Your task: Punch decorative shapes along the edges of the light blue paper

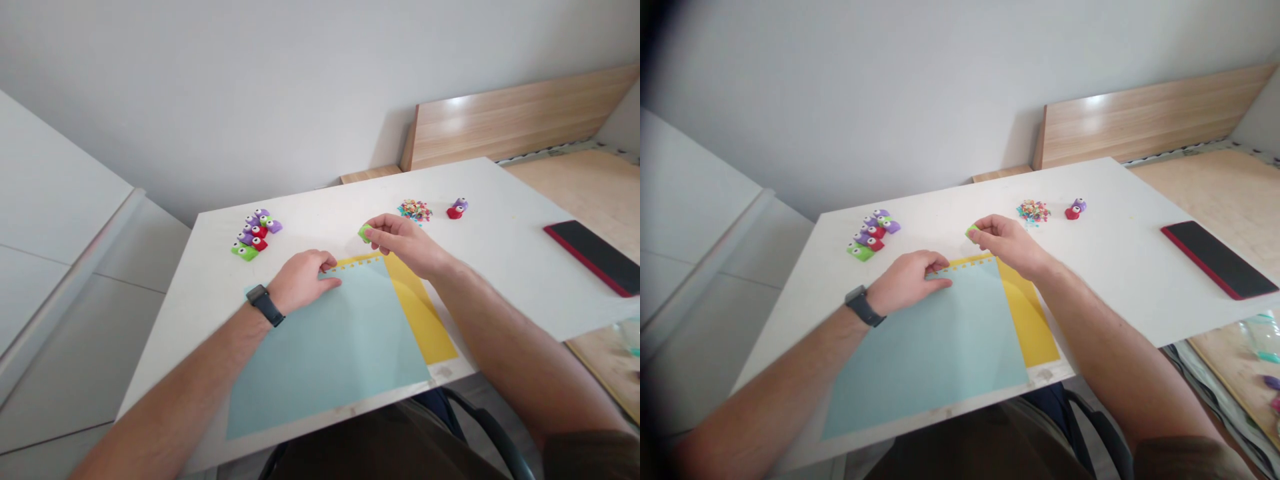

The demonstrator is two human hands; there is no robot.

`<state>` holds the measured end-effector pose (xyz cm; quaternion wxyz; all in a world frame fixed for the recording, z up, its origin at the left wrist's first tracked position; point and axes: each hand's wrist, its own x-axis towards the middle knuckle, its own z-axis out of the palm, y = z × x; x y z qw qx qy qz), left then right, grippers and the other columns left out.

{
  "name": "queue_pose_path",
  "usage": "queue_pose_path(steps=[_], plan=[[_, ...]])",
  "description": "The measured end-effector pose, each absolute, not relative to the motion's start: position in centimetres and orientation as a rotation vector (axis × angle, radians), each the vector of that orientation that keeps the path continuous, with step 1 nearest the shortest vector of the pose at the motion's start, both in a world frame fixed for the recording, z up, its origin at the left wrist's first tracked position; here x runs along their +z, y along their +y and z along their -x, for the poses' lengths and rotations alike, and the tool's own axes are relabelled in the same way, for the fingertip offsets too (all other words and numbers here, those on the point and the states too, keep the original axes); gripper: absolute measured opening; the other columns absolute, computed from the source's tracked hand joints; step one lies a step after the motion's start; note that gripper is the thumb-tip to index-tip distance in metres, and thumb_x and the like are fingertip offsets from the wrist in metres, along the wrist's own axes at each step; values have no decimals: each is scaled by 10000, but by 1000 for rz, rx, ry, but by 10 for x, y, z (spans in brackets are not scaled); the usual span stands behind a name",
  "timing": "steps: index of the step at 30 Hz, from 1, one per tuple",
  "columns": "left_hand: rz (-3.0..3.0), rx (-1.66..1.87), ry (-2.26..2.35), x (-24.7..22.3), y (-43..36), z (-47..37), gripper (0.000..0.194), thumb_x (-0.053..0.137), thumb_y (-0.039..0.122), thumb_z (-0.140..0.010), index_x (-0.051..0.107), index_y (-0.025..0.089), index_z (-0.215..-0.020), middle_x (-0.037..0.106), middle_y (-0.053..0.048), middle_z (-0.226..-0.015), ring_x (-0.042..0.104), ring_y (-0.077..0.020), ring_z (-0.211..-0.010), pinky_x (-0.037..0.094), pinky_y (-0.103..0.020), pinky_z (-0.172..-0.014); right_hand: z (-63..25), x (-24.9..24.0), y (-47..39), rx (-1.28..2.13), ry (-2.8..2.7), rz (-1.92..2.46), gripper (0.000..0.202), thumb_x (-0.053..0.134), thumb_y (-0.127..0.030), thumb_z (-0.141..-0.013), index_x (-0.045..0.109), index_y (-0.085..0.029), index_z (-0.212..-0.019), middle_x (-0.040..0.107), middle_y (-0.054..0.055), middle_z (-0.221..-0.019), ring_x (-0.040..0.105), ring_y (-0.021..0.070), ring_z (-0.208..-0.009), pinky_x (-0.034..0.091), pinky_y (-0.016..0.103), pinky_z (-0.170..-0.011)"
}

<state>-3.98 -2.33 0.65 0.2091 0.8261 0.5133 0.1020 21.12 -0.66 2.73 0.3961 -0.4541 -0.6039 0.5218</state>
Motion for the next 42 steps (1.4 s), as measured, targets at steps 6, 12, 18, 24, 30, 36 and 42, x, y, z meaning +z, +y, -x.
queue_pose_path(steps=[6, 12, 18, 24, 30, 36, 42], plan=[[-2256, 275, 1385, 17, -23, 48, 244, 603, 400, -925, 743, 201, -906, 731, -37, -886, 652, -186, -780, 445, -307, -716, -213, 18, -1, 1462, -1335, 1009, 393, 747, -513, -861, 698, -195, -1087, 687, 28, -927, 582, 130, -761, 400, 274, -621], [-2118, 326, 1503, 25, -19, 71, 305, 554, 503, -947, 673, 223, -950, 717, -6, -828, 626, -189, -726, 415, -295, -654, -217, 17, 2, 1559, -1199, 889, 329, 763, -464, -870, 728, -217, -1085, 665, 22, -928, 572, 120, -747, 379, 264, -596], [-1674, 542, 1658, 12, -18, 79, 349, 612, 543, -893, 651, 196, -899, 710, -19, -799, 633, -189, -694, 426, -274, -590, -219, 17, 4, 1553, -1171, 906, 294, 766, -451, -871, 717, -207, -1028, 663, 16, -911, 581, 115, -735, 372, 254, -583], [-1049, 767, 1437, 4, -51, 59, 318, 726, 449, -819, 605, 189, -957, 684, 6, -771, 644, -167, -654, 501, -276, -598, -221, 14, 5, 1475, -1261, 977, 313, 751, -435, -883, 728, -223, -1111, 673, 25, -971, 619, 126, -776, 398, 257, -595], [-1072, 314, 1245, 16, -75, 56, 385, 764, 502, -830, 609, 180, -975, 761, -60, -906, 742, -194, -806, 580, -293, -710, -218, 12, 3, 1411, -1406, 1048, 380, 757, -444, -873, 656, -219, -1162, 684, 26, -957, 699, 175, -843, 462, 279, -624], [-1216, 422, 1375, 10, -66, 51, 418, 694, 559, -891, 628, 164, -1011, 776, -106, -1011, 758, -187, -823, 602, -284, -691, -213, 4, 1, 1371, -1602, 1082, 357, 803, -400, -823, 659, -203, -1084, 702, 35, -960, 652, 156, -808, 467, 290, -634], [-1325, 513, 1469, 1, -53, 41, 332, 687, 451, -912, 639, 152, -1046, 774, -117, -1000, 766, -201, -794, 611, -278, -615, -209, 3, -1, 1394, -1611, 1096, 375, 805, -379, -809, 668, -189, -1102, 678, 12, -857, 582, 139, -750, 442, 290, -640]])
